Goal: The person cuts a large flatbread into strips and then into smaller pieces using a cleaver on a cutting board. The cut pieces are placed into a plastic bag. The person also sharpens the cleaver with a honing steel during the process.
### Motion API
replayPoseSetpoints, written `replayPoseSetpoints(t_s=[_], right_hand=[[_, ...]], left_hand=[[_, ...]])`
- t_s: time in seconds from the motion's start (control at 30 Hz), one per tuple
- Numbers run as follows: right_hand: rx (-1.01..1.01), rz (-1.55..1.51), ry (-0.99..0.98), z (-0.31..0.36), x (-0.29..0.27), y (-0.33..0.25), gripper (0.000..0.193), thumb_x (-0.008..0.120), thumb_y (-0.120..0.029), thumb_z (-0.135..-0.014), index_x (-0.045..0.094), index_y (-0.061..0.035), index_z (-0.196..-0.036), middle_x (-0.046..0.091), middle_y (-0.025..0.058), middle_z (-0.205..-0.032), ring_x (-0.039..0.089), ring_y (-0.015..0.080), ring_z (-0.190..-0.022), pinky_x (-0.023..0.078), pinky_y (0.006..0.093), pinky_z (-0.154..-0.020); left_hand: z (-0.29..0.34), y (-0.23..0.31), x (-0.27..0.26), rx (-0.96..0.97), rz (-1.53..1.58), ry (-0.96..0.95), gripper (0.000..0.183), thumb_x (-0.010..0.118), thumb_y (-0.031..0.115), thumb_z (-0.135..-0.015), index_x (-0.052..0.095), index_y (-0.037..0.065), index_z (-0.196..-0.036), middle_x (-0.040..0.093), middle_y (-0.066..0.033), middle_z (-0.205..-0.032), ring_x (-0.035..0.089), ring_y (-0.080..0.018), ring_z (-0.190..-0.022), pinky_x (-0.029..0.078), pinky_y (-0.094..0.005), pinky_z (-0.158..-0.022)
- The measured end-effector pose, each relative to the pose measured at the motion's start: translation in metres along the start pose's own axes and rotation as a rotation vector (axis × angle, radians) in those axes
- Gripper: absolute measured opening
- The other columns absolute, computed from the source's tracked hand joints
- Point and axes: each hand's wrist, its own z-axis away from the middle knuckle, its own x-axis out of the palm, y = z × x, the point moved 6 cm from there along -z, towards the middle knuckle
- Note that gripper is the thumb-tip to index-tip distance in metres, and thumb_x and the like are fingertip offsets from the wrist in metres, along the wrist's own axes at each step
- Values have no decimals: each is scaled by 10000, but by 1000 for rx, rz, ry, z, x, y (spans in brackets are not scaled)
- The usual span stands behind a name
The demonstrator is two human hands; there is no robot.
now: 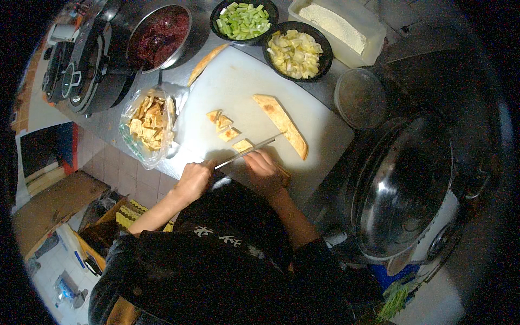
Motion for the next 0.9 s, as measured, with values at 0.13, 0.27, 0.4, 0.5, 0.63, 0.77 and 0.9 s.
replayPoseSetpoints(t_s=[0.13, 0.27, 0.4, 0.5, 0.63, 0.77, 0.9], right_hand=[[17, 17, -55, 0, -1, 1, 242, 675, 22, -833, 726, 30, -1070, 699, 128, -1133, 640, 312, -1105, 531, 413, -956], [-4, 12, 18, -1, -16, -11, 188, 713, 14, -838, 713, 46, -1024, 709, 172, -1022, 671, 373, -1014, 544, 421, -910], [-9, 66, 18, 19, -22, -4, 175, 697, 4, -831, 713, 45, -1001, 701, 170, -1039, 659, 367, -1046, 540, 429, -903], [18, 123, -76, 29, -19, 4, 206, 668, -21, -818, 725, 30, -1010, 707, 157, -1053, 658, 353, -1044, 548, 433, -909], [-8, 141, -87, 29, -19, 5, 209, 628, -62, -845, 720, 15, -1017, 704, 151, -1042, 655, 360, -1023, 549, 437, -896], [-13, 136, -54, 29, -20, 7, 104, 681, -60, -888, 704, -3, -971, 689, 166, -972, 659, 387, -1022, 540, 452, -905], [68, 58, -49, 27, -21, 9, 110, 700, -76, -881, 711, -25, -978, 698, 150, -977, 665, 373, -1004, 548, 435, -873]], left_hand=[[-4, -6, -8, 19, 116, 132, 383, 696, 84, -817, 655, 0, -1188, 671, -205, -691, 677, -373, -615, 546, -463, -587], [22, 5, -21, -13, 26, 138, 372, 676, 18, -819, 661, 3, -1191, 677, -207, -731, 672, -331, -588, 545, -438, -559], [53, 11, -9, 25, -199, 113, 451, 607, -86, -810, 647, 32, -1244, 680, -149, -754, 648, -229, -545, 541, -341, -471], [60, 12, -1, 52, -213, 127, 438, 584, -127, -785, 647, 38, -1185, 703, -146, -910, 651, -219, -559, 587, -331, -495], [61, 19, -10, -15, -120, 27, 277, 576, -79, -800, 630, 28, -1050, 687, -158, -914, 677, -257, -617, 584, -368, -515], [62, 21, -18, 15, -131, 76, 100, 584, 41, -841, 588, 18, -938, 655, -171, -794, 687, -346, -667, 561, -446, -561], [48, 27, -26, -114, 11, -170, 184, 571, 24, -850, 596, 3, -1031, 673, -186, -816, 696, -360, -712, 570, -442, -596]])
